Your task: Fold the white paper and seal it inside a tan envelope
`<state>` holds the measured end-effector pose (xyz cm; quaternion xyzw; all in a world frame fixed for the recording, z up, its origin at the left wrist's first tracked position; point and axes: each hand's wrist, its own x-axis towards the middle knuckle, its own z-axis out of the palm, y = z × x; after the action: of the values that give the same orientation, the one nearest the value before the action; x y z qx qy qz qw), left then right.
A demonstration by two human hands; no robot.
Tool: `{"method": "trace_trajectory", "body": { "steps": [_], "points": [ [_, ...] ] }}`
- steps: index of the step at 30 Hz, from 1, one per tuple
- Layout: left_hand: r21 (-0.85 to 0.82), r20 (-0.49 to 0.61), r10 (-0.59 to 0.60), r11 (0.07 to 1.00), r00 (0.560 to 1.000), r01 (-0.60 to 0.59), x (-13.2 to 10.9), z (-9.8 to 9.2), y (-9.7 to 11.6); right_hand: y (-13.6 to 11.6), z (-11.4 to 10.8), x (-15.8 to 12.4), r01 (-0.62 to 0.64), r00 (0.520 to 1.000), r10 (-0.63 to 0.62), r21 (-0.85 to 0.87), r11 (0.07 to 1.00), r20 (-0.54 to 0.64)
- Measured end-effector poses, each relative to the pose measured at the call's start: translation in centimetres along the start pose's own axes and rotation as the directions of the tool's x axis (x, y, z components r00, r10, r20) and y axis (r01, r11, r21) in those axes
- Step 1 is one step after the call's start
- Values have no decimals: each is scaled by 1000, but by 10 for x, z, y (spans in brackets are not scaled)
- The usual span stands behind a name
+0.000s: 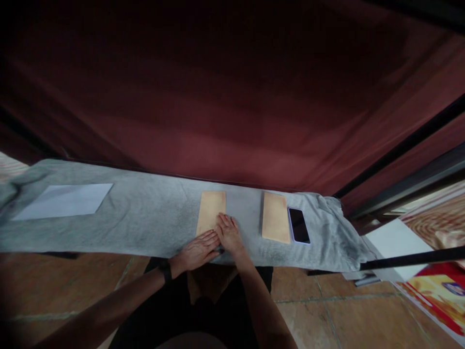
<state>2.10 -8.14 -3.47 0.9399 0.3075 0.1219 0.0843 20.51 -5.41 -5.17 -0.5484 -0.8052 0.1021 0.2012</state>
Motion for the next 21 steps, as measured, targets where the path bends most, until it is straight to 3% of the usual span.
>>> {"method": "trace_trajectory", "body": {
  "steps": [5,9,21],
  "points": [
    [-31,3,3,1000,1000,-3,1,-5,1,14,7,40,7,998,-11,-68,998,-58],
    [-43,-3,-10,999,1000,10,0,-8,2,17,8,54,-20,996,11,-101,995,-94],
    [-56,-16,14,998,1000,-14,0,-3,-1,17,2,16,52,998,-57,-121,991,-38]
  ]
}}
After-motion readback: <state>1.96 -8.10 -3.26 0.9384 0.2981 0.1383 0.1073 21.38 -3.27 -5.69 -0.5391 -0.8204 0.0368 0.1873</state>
